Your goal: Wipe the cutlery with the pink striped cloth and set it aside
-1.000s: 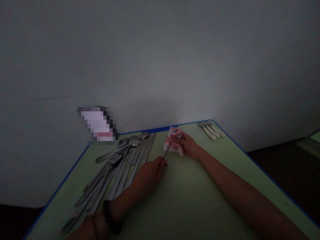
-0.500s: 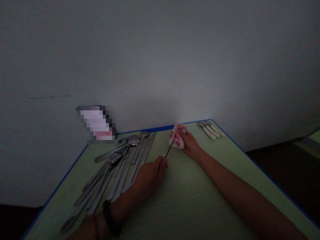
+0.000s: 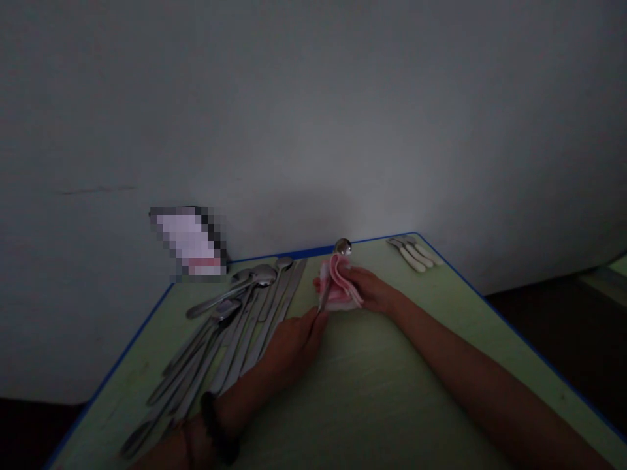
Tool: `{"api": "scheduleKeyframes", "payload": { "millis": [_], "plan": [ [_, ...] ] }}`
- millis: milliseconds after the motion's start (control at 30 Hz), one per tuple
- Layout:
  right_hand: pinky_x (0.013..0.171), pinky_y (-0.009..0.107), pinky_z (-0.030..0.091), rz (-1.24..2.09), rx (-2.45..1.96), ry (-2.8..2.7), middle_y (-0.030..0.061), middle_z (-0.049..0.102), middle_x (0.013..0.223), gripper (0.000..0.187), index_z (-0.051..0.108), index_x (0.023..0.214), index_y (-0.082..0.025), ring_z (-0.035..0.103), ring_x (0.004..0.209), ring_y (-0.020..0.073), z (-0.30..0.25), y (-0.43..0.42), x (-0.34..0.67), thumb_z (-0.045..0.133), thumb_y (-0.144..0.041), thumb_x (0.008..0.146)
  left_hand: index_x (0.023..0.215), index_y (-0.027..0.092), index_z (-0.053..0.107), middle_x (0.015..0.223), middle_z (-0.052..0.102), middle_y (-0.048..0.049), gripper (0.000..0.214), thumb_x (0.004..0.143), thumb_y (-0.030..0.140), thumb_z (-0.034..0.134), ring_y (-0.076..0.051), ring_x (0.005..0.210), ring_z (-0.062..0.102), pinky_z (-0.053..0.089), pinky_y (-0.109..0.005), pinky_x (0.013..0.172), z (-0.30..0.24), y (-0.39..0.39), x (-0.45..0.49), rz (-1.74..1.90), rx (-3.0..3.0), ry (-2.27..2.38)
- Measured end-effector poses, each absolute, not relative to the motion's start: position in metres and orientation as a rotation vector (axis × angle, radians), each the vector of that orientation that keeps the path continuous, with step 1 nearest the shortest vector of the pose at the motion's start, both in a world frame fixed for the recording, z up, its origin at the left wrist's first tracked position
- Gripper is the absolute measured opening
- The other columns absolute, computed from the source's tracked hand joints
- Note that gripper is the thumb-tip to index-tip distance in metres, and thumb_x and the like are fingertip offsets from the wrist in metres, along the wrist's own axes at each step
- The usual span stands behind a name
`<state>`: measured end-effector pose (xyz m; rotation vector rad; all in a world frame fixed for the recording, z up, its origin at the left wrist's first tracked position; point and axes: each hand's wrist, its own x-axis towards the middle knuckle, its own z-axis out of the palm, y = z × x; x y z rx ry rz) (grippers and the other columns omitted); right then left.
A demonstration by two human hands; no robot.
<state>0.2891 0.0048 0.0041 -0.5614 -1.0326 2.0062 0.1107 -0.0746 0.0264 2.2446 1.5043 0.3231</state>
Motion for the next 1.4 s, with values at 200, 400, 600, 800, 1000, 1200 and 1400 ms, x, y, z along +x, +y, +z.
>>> {"api": "scheduleKeyframes", "payload": {
  "millis": [200,400,600,800,1000,1200,1400],
  "plan": [
    [0.079,0.026,0.049,1.534,-0.539,-0.591,0.0031,0.069,0.088,0.023,0.063,0.09,-0.017,0.063,0.079,0.0121,-0.001,0.023,0.286,0.056,-0.038,0.083,0.072,0.019,0.052,0.06,0.056,-0.0009,0.041,0.095,0.037,0.022,-0.015,0.055,0.054,0.032,-0.026,0.056,0.023,-0.076,0.108,0.342,2.378,1.396],
    [0.08,0.032,0.049,1.685,-0.494,-0.604,0.0014,0.069,0.082,0.021,0.063,0.09,-0.019,0.062,0.078,0.0152,0.01,0.019,0.291,0.054,-0.037,0.082,0.057,0.019,0.043,0.049,0.045,0.0025,0.051,0.094,0.043,0.018,-0.012,0.047,0.045,0.03,-0.024,0.052,0.021,-0.074,0.106,0.451,2.149,1.417],
    [0.08,0.033,0.05,1.742,-0.497,-0.733,0.0055,0.069,0.081,0.03,0.065,0.086,-0.015,0.063,0.076,0.0174,0.008,0.017,0.29,0.057,-0.043,0.079,0.057,0.018,0.043,0.05,0.046,0.0026,0.052,0.093,0.048,0.019,-0.011,0.048,0.046,0.03,-0.024,0.052,0.021,-0.073,0.107,0.514,2.061,1.413],
    [0.083,0.032,0.049,1.66,-0.587,-0.856,0.0051,0.07,0.086,0.025,0.066,0.088,-0.015,0.063,0.079,0.0157,-0.001,0.018,0.288,0.07,-0.034,0.071,0.059,0.018,0.044,0.049,0.044,0.0027,0.049,0.094,0.042,0.02,-0.011,0.047,0.043,0.028,-0.024,0.051,0.02,-0.073,0.107,0.455,2.184,1.41],
    [0.079,0.03,0.048,1.663,-0.634,-0.939,0.0042,0.069,0.083,0.024,0.067,0.086,-0.015,0.062,0.077,0.0143,0.002,0.015,0.293,0.072,-0.031,0.069,0.061,0.018,0.046,0.049,0.045,0.0023,0.046,0.095,0.038,0.022,-0.011,0.046,0.044,0.028,-0.024,0.052,0.021,-0.075,0.108,0.4,2.282,1.417],
    [0.08,0.031,0.047,1.676,-0.617,-0.946,0.0053,0.068,0.082,0.026,0.066,0.084,-0.014,0.062,0.076,0.0154,0.005,0.015,0.291,0.066,-0.038,0.075,0.062,0.019,0.047,0.049,0.046,0.0023,0.046,0.095,0.039,0.021,-0.011,0.046,0.044,0.028,-0.024,0.052,0.021,-0.074,0.108,0.402,2.274,1.411],
    [0.071,0.033,0.048,1.788,-0.428,-0.733,0.0019,0.066,0.078,0.035,0.061,0.09,-0.021,0.061,0.07,0.016,0.016,0.016,0.287,0.049,-0.053,0.083,0.061,0.019,0.047,0.051,0.049,0.0015,0.048,0.095,0.041,0.02,-0.012,0.048,0.046,0.028,-0.024,0.052,0.021,-0.073,0.109,0.415,2.212,1.421]
  ]
}}
